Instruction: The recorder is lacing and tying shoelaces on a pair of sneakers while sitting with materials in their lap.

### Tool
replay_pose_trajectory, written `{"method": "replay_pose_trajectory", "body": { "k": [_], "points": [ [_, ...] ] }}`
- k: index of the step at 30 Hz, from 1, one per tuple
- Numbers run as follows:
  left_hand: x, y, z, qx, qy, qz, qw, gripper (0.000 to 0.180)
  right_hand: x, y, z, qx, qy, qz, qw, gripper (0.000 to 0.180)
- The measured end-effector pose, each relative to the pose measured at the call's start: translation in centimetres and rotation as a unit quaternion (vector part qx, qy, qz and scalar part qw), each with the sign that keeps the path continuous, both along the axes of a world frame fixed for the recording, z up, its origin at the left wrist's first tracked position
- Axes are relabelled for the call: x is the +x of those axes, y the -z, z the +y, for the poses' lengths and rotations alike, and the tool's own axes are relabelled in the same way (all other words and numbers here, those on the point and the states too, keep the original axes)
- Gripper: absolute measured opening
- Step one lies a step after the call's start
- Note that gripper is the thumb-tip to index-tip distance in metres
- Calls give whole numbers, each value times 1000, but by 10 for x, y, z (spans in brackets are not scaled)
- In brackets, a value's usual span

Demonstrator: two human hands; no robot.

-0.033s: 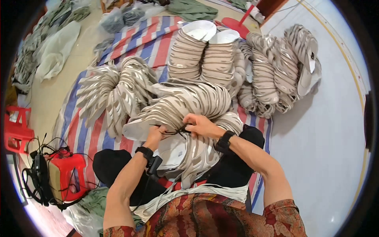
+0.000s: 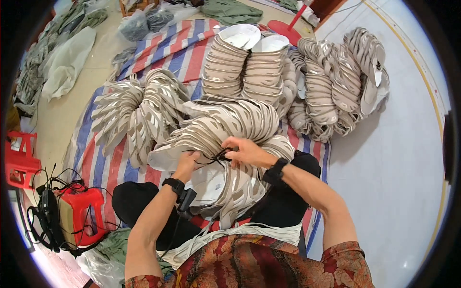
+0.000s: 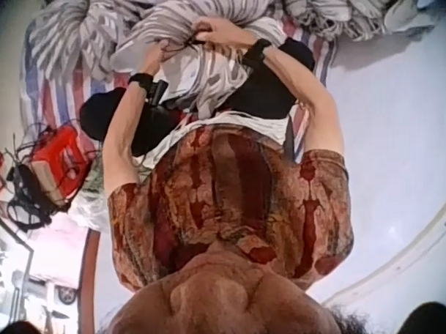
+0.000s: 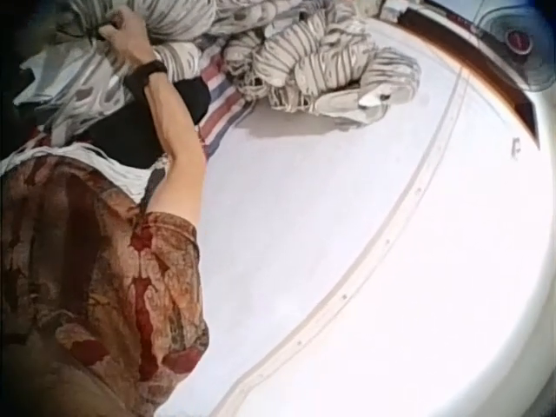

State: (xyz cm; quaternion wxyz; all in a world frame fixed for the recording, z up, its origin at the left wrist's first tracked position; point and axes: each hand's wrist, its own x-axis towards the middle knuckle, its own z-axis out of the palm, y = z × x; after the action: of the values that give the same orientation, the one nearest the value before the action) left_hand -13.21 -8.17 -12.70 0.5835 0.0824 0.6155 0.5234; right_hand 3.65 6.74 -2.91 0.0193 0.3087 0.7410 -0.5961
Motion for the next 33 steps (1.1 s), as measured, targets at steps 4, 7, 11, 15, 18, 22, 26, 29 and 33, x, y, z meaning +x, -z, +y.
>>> {"method": "replay_pose_trajectory", "body": {
  "k": [4, 7, 11, 15, 18, 22, 26, 29, 33],
  "points": [
    [10, -52, 12, -146, -99, 38, 984, 27, 51, -36, 45, 41, 46, 15, 998, 25],
    [9, -74, -7, -101, 25, 53, 993, 33, 111, -79, 79, 72, 71, -101, 990, 18],
    [38, -70, -39, -15, 339, 193, 920, 60, 181, -110, 111, 93, 87, -230, 965, 19],
    [85, -74, -57, 78, 378, 305, 871, 74, 218, -96, 144, 95, 76, -310, 943, 19],
    [95, -82, -51, 45, 389, 329, 859, 78, 228, -55, 154, 52, 28, -344, 937, 24],
    [115, -101, -31, -98, 356, 384, 846, 78, 234, 6, 158, -53, -23, -314, 948, 43],
    [131, -105, -16, -116, 309, 446, 831, 78, 226, 52, 150, -154, -62, -228, 959, 68],
    [139, -109, -11, -114, 274, 483, 824, 75, 230, 79, 147, -397, 27, -90, 913, 79],
    [141, -131, -6, -152, 298, 500, 799, 72, 240, 93, 132, -416, 44, -27, 908, 76]
  ]
}}
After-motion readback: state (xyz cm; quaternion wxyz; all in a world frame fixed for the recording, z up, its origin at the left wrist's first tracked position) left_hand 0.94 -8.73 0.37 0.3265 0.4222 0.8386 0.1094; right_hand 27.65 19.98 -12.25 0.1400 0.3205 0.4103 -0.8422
